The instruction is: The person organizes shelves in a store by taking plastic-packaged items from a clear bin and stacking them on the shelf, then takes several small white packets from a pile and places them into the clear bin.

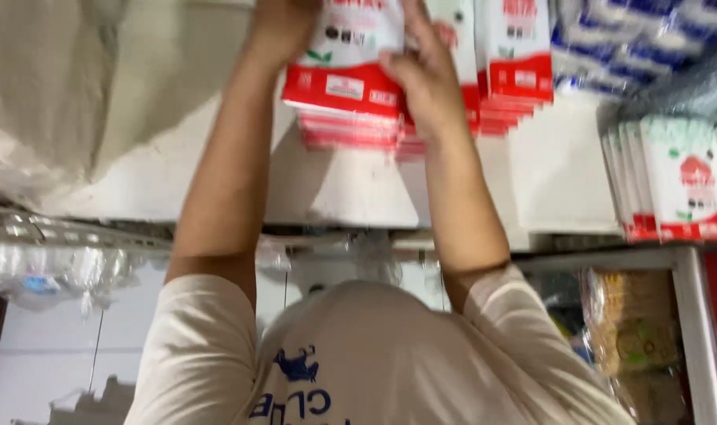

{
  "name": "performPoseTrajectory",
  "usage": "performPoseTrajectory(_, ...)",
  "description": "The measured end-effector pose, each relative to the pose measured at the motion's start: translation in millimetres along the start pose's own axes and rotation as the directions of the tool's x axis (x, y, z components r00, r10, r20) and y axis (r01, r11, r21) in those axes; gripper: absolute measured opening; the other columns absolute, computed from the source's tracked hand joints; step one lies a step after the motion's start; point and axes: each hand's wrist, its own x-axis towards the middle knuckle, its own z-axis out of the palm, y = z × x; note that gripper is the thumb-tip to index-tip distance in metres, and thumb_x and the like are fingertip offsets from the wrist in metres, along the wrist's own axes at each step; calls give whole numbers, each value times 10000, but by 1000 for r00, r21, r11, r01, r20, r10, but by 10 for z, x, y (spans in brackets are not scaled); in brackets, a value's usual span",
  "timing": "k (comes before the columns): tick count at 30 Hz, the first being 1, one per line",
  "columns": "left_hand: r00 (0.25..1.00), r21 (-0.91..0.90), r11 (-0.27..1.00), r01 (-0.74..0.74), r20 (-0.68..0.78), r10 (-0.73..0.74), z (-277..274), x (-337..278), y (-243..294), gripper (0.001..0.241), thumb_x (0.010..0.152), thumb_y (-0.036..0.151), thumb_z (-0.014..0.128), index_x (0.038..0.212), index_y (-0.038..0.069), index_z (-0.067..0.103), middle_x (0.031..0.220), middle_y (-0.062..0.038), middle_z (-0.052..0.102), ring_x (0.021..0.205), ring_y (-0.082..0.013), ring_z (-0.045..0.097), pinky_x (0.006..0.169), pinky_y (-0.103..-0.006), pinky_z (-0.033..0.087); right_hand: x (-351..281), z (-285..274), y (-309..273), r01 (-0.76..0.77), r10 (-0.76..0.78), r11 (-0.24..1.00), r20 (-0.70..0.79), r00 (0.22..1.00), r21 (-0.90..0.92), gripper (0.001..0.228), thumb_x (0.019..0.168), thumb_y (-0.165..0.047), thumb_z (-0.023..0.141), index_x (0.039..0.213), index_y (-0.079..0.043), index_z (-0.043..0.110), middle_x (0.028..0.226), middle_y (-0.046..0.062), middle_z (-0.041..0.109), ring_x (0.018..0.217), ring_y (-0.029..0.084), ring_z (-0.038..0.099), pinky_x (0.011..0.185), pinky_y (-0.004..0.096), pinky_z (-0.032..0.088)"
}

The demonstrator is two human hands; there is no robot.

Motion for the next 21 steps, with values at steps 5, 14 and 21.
performPoseTrajectory(5,955,-649,702,-293,-238,178,394,254,-389,506,946,-19,585,1436,-77,476,1393,-200,615,1275,-279,609,1068,-357,469,34,123,25,-28,50,888,36,998,-458,740,975,-150,703,1627,-102,358,1733,271,100,1636,376,85,1321,451,150)
performPoseTrajectory(14,996,-862,500,83,81,-25,-103,-360,147,556,1044,235,573,1534,-22,511,1400,-158,644,1228,-241,572,1056,-358,466,-437,212,-146,131,-134,788,40,990,-601,743,1003,-183,736,1643,-128,362,1762,213,115,1666,363,104,1374,491,168)
performPoseTrajectory(21,999,-799,599,46,47,-14,-537,-1709,538,852,1037,520,517,1642,-12,239,1718,-207,277,1611,-339,255,1296,-451,230,-1232,57,-424,301,-250,884,181,951,-359,624,991,-91,684,1574,-74,464,1739,160,283,1609,306,238,1334,453,211)
